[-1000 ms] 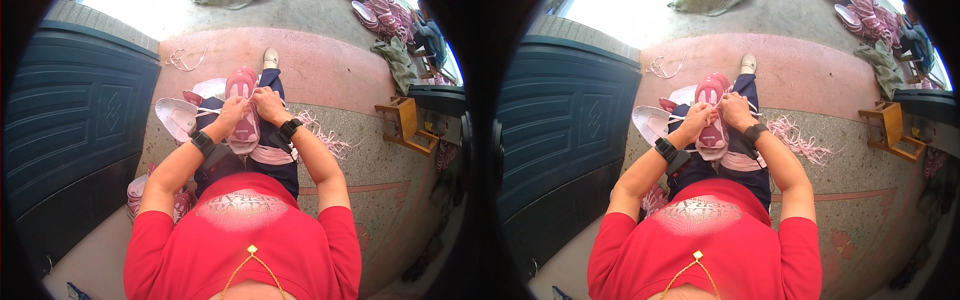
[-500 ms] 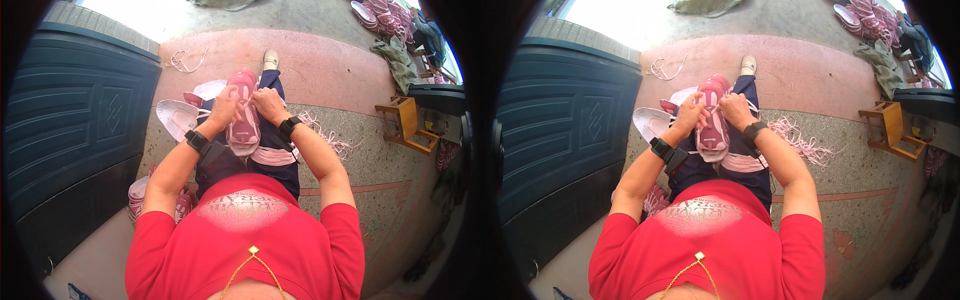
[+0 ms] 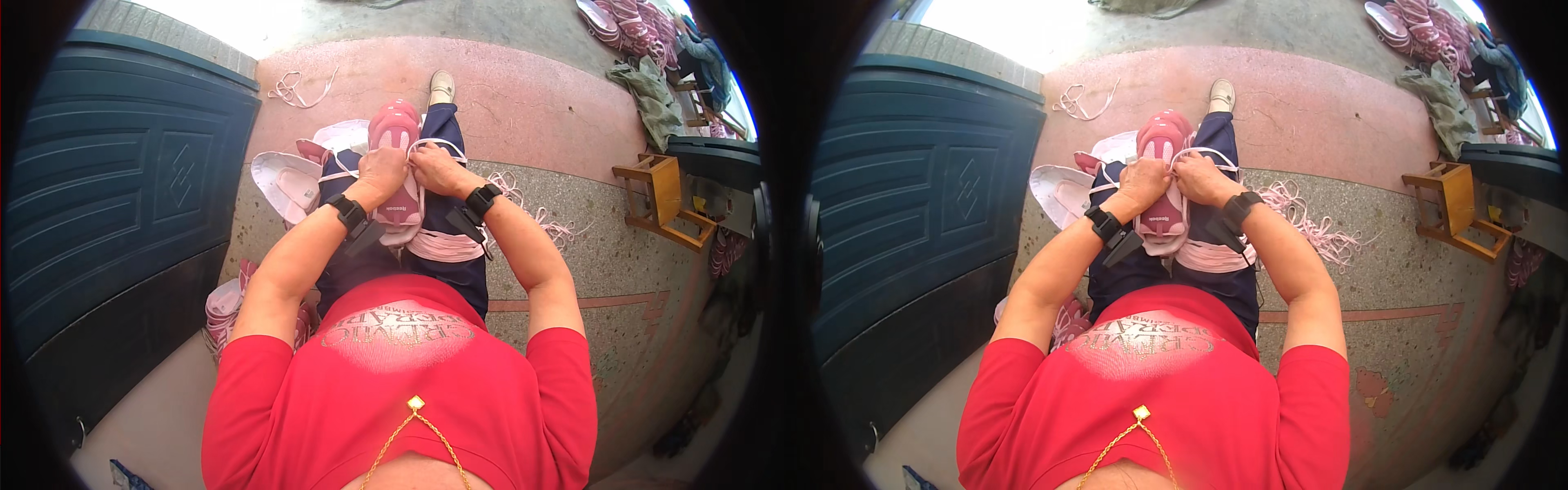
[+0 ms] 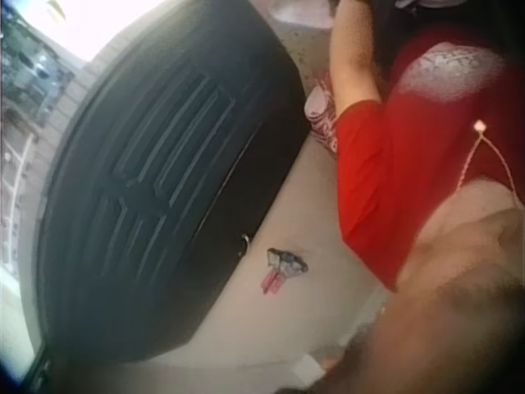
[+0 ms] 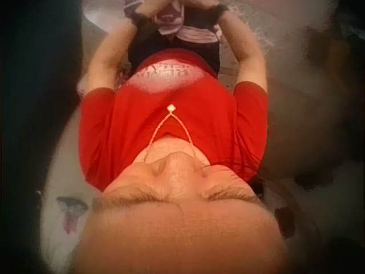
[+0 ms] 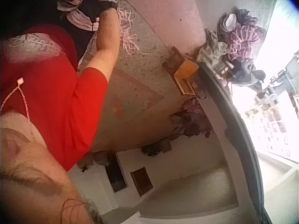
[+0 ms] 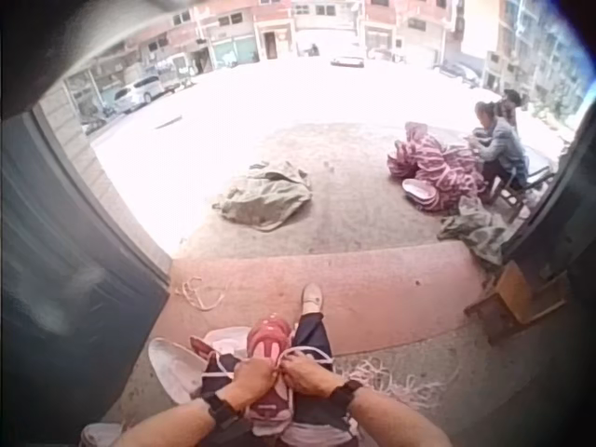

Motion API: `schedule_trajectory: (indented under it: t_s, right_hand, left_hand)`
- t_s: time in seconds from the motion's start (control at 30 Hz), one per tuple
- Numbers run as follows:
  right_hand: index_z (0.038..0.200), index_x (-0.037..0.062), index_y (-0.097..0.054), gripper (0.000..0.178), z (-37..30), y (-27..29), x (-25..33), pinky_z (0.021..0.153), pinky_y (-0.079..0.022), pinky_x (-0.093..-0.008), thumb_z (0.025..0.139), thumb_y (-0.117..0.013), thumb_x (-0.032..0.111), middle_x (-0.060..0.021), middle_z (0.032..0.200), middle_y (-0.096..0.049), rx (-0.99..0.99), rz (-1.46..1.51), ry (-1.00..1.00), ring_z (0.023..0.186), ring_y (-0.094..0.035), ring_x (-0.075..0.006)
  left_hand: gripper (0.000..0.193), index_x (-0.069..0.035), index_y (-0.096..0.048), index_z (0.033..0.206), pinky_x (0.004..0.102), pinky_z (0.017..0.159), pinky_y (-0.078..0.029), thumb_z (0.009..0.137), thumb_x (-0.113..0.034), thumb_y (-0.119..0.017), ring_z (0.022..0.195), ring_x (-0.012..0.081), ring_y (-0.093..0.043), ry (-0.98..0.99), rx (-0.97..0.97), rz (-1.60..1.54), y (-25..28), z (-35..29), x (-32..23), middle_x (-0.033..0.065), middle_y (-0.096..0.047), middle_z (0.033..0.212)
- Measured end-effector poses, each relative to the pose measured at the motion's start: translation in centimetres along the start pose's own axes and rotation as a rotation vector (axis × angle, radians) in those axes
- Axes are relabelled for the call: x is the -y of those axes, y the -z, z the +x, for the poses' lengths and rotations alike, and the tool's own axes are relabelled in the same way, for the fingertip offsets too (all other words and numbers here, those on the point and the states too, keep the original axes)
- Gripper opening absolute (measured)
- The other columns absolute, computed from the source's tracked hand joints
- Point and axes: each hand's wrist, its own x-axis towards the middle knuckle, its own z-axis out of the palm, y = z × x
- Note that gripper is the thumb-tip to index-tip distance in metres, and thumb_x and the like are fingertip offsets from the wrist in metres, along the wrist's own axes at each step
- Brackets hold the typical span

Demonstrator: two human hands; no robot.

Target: The person sits on the floor and threads a long pink shoelace through the eyelets of a pink sneaker. They repeatedly pull the lace through the eyelets, adjust the tension, and arrange the lace along the shoe's upper. The task focuses on inserting and organizing the lace within a single shoe.

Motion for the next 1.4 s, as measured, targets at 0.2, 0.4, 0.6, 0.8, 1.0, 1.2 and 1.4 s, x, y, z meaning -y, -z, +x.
schedule_trajectory:
  t_s: [0.2,0.4,0.6,0.8,1.0,1.2,1.4]
  right_hand:
    - [0.083,0.0,-0.062,0.015,-0.3,-0.8,-0.3,0.082,-0.047,-0.0417,0.072,-0.054,0.007,-0.016,0.091,-0.062,-0.161,0.148,0.1,0.096,-0.055,-0.0349]
    - [0.085,0.0007,-0.064,0.015,-0.5,-0.3,0.6,0.082,-0.046,-0.0402,0.074,-0.058,0.009,-0.017,0.086,-0.063,-0.245,0.222,0.03,0.088,-0.058,-0.0331]
    - [0.095,0.0053,-0.067,0.019,-2.4,-0.5,3.9,0.083,-0.045,-0.0387,0.079,-0.062,0.014,-0.0111,0.095,-0.064,-0.551,0.16,0.017,0.095,-0.057,-0.0282]
    - [0.088,0.008,-0.065,0.014,-1.0,-0.7,7.7,0.078,-0.043,-0.0379,0.078,-0.064,0.017,-0.0066,0.089,-0.062,-0.477,0.016,0.136,0.092,-0.057,-0.0254]
    - [0.083,0.0058,-0.064,0.01,-3.3,-0.2,13.4,0.071,-0.05,-0.0433,0.076,-0.058,0.008,-0.0144,0.075,-0.063,-0.066,0.274,0.245,0.076,-0.063,-0.0324]
    - [0.094,-0.0003,-0.059,0.024,2.4,1.2,6.0,0.072,-0.048,-0.0446,0.087,-0.056,0.023,-0.0217,0.089,-0.063,-0.087,0.126,-0.072,0.085,-0.061,-0.0374]
    - [0.083,-0.0019,-0.05,0.03,3.1,-0.5,4.8,0.07,-0.045,-0.049,0.092,-0.051,0.027,-0.026,0.082,-0.06,-0.287,0.267,-0.346,0.082,-0.058,-0.0437]
  left_hand:
    - [0.02,-0.004,-0.063,0.083,0.0434,0.066,-0.054,0.082,-0.022,-0.056,0.074,0.0364,-0.066,-0.049,-0.1,-0.014,-2.7,-0.5,0.7,0.018,-0.066,0.079]
    - [0.017,-0.002,-0.059,0.082,0.0429,0.062,-0.053,0.084,-0.018,-0.053,0.072,0.0358,-0.066,-0.196,-0.199,0.061,-3.2,-0.5,0.9,0.0202,-0.064,0.075]
    - [0.021,-0.002,-0.059,0.081,0.0458,0.064,-0.05,0.084,-0.023,-0.056,0.073,0.0371,-0.064,-0.097,-0.138,-0.16,1.4,-3.8,2.1,0.0208,-0.063,0.074]
    - [0.026,-0.002,-0.064,0.094,0.0296,0.058,-0.047,0.088,-0.026,-0.057,0.059,0.0161,-0.057,-0.039,0.027,-0.624,2.8,-4.3,5.5,0.0087,-0.062,0.068]
    - [0.032,0.002,-0.049,0.119,0.0195,0.06,-0.042,0.092,-0.014,-0.051,0.066,0.0076,-0.056,0.123,0.064,-1.171,1.4,-5.6,8.1,0.0039,-0.063,0.082]
    - [0.018,0.002,-0.062,0.093,0.0251,0.053,-0.044,0.088,-0.015,-0.059,0.062,0.0106,-0.059,0.214,0.099,-1.05,0.3,-5.1,7.7,0.004,-0.065,0.077]
    - [0.019,-0.004,-0.066,0.081,0.0405,0.067,-0.048,0.087,-0.017,-0.054,0.071,0.0318,-0.062,-0.139,-0.223,-0.304,-1.1,-2.2,8.2,0.0149,-0.065,0.081]
